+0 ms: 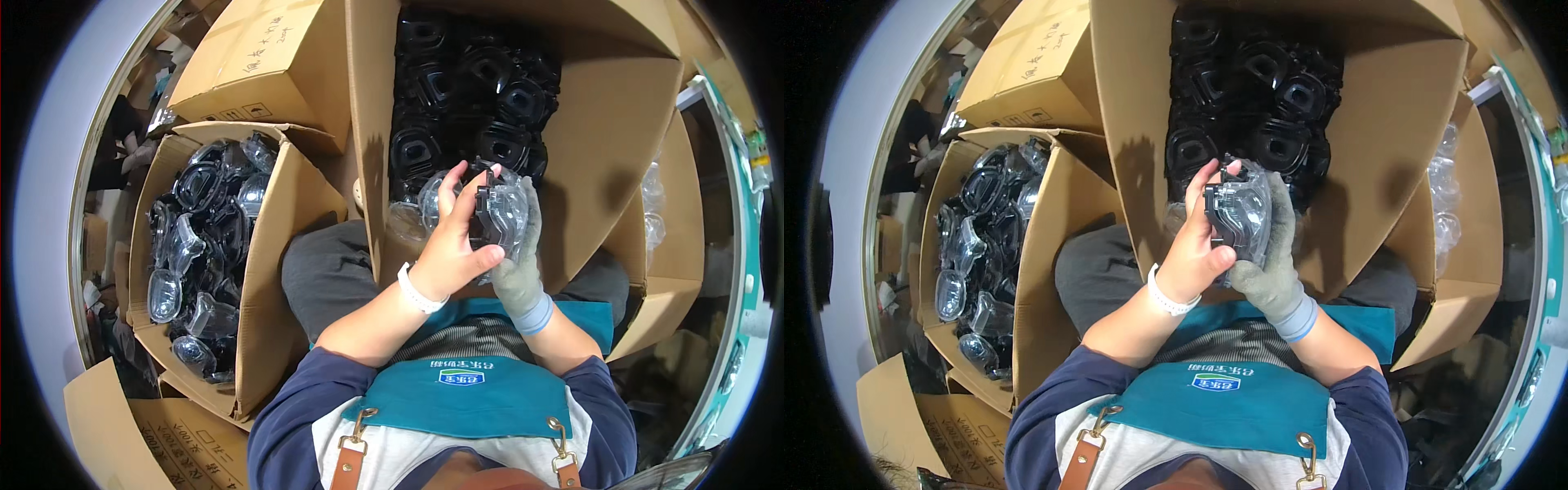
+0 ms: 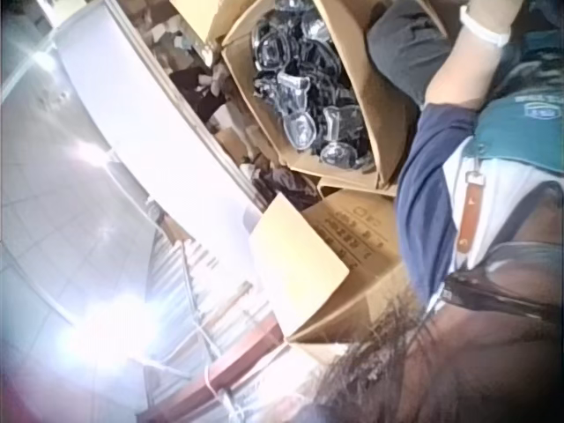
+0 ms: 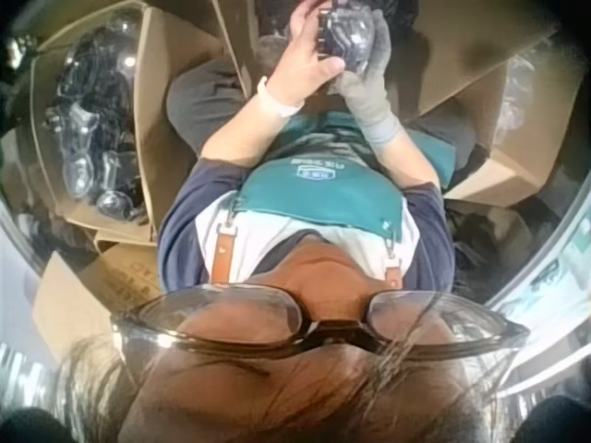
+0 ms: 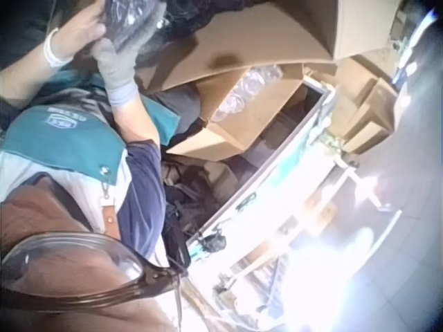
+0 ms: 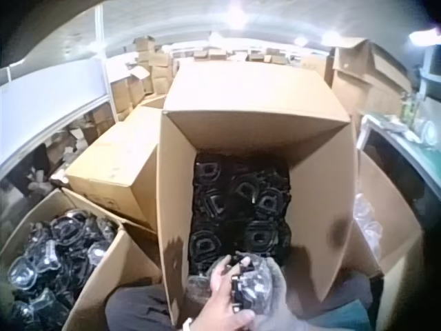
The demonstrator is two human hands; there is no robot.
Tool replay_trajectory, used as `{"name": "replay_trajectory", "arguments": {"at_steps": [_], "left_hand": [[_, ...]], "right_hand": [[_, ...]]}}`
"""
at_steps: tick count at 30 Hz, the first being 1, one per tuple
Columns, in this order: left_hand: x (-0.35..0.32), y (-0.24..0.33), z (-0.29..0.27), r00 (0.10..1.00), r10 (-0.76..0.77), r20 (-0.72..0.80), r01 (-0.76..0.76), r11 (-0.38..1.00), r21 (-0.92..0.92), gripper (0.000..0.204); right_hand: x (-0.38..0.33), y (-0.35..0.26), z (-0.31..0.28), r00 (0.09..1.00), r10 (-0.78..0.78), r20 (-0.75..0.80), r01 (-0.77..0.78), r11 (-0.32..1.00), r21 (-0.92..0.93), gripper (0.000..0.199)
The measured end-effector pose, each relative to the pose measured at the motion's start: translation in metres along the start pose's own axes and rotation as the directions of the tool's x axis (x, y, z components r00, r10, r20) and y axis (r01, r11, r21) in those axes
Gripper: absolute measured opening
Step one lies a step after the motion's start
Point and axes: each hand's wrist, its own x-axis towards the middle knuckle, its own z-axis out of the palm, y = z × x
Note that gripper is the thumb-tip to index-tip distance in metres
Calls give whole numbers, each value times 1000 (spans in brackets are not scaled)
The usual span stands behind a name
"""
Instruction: Inspecting black plastic parts and packing them into cardboard boxes on a factory floor.
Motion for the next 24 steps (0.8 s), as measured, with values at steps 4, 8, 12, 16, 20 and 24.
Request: {"name": "replay_trajectory", "arguments": {"at_steps": [4,8,12,16,20,24], "left_hand": [[1,0,-19,998,3,-60,-8,997,-81,96],[3,15,-34,999,13,-46,-9,996,84,95],[3,23,-34,999,4,42,-7,997,80,100],[2,23,-24,997,81,3,-80,984,157,103],[-4,15,-18,997,-31,-74,12,969,-248,103],[1,12,-25,972,86,219,10,913,-407,114]], "right_hand": [[9,0,7,980,-161,119,179,971,-160,99],[11,-9,-3,969,-177,170,195,976,-95,96],[6,-1,0,950,-220,223,260,950,-171,106],[1,12,7,954,-239,182,256,964,-76,101],[16,-2,-4,951,-198,238,275,894,-353,51],[27,-35,-8,967,226,-118,-232,972,-38,44]]}}
